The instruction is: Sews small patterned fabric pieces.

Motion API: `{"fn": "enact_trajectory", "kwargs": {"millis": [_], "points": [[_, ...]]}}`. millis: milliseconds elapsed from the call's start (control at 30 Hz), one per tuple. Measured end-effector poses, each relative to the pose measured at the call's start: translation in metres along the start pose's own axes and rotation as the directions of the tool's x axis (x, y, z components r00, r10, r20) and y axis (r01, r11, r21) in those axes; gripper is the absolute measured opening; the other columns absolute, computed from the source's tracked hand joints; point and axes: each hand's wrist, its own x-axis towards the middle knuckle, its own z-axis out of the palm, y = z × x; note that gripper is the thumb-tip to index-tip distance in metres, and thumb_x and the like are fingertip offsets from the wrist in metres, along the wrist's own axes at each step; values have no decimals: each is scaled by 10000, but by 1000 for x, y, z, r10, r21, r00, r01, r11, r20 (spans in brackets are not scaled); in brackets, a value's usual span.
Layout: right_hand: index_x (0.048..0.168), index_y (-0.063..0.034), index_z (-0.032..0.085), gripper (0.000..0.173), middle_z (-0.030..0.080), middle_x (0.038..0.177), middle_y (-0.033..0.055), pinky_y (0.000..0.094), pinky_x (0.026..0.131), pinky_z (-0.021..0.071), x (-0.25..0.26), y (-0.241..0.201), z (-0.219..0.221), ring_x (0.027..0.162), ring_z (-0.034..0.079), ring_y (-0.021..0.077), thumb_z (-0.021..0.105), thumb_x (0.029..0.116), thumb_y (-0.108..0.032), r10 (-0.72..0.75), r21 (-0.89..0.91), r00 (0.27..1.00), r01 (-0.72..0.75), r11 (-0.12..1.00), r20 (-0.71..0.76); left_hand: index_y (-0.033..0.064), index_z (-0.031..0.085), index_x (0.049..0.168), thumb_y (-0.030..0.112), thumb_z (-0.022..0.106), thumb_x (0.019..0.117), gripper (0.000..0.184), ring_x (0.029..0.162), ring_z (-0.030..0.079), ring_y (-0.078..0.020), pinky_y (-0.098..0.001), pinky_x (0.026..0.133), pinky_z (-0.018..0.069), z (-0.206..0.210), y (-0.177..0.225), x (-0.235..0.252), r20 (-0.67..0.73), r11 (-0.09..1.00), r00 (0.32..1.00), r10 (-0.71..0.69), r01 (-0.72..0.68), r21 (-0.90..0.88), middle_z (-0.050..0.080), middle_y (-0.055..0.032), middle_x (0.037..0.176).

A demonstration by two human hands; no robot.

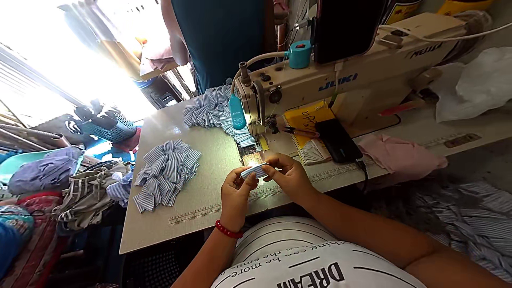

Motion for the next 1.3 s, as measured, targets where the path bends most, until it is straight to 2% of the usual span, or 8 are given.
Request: {"fn": "enact_trajectory", "kwargs": {"millis": [167, 300, 567, 800, 967, 1033, 1133, 1300], "points": [[1199, 2, 596, 238, 681, 1048, 87, 311, 770, 653, -3, -7, 1, 893, 728, 149, 651, 976, -58, 125, 77, 989, -131, 988, 78, -64, 629, 1174, -27, 715, 895, 295, 883, 709, -107, -281, 855, 606, -5, -12, 4, 43, 963, 965, 260, -262, 68, 719, -62, 976], [1052, 11, 670, 91, 730, 974, 58, 272, 757, 645, -3, -6, 2, 833, 737, 119, 648, 971, -25, 61, 89, 995, -67, 994, 74, -58, 624, 1188, 5, 773, 859, 367, 857, 700, -78, -257, 840, 598, -6, -10, 2, 64, 937, 943, 325, -331, 112, 719, -31, 936], [1149, 12, 692, 211, 720, 1079, 49, 254, 837, 605, -4, 3, 2, 943, 704, 85, 644, 990, -116, 6, 32, 975, -13, 999, 223, -29, 635, 1151, 67, 816, 833, 379, 731, 660, -18, -196, 736, 574, -19, -7, -5, 52, 913, 932, 358, -361, 192, 690, 40, 808], [1002, -14, 733, 107, 717, 956, -13, 185, 815, 567, -11, 10, 5, 878, 668, 5, 656, 979, -85, -174, -34, 977, 180, 983, 124, -35, 655, 1145, 149, 818, 852, 382, 751, 643, 6, -177, 759, 550, -26, -7, -3, 161, 826, 883, 442, -470, 312, 691, 32, 829], [1006, -17, 740, 171, 713, 938, 8, 190, 870, 555, -13, 12, 5, 908, 659, 3, 640, 1001, -156, -311, -256, 943, 331, 908, 116, 3, 644, 1171, 162, 748, 922, 313, 735, 647, -19, -196, 715, 561, -20, -1, -4, 166, 917, 955, 246, -285, 278, 676, 33, 824], [1004, -23, 742, 150, 712, 938, 14, 196, 853, 565, -11, 11, 3, 897, 664, 12, 664, 986, -149, -293, -259, 949, 314, 914, 114, 14, 650, 1189, 193, 696, 964, 292, 845, 705, -71, -245, 775, 610, -18, 4, -4, 186, 956, 979, 88, -135, 260, 709, -22, 961], [1018, -23, 722, 118, 719, 952, 21, 212, 811, 586, -8, 10, 3, 868, 683, 35, 688, 965, -124, -179, -159, 978, 194, 968, 107, -9, 653, 1111, 53, 692, 953, 174, 763, 729, -116, -277, 728, 638, -14, 5, -3, 145, 993, 989, 31, -47, 106, 724, -41, 868], [1102, -9, 692, 200, 715, 999, 33, 231, 822, 588, -8, 2, 0, 884, 690, 53, 617, 1012, -171, 62, -85, 984, -48, 995, 167, -23, 637, 1161, -10, 717, 901, 272, 764, 712, -93, -258, 748, 620, -15, 0, -1, 114, 973, 974, 195, -207, 103, 719, -19, 861]]}}
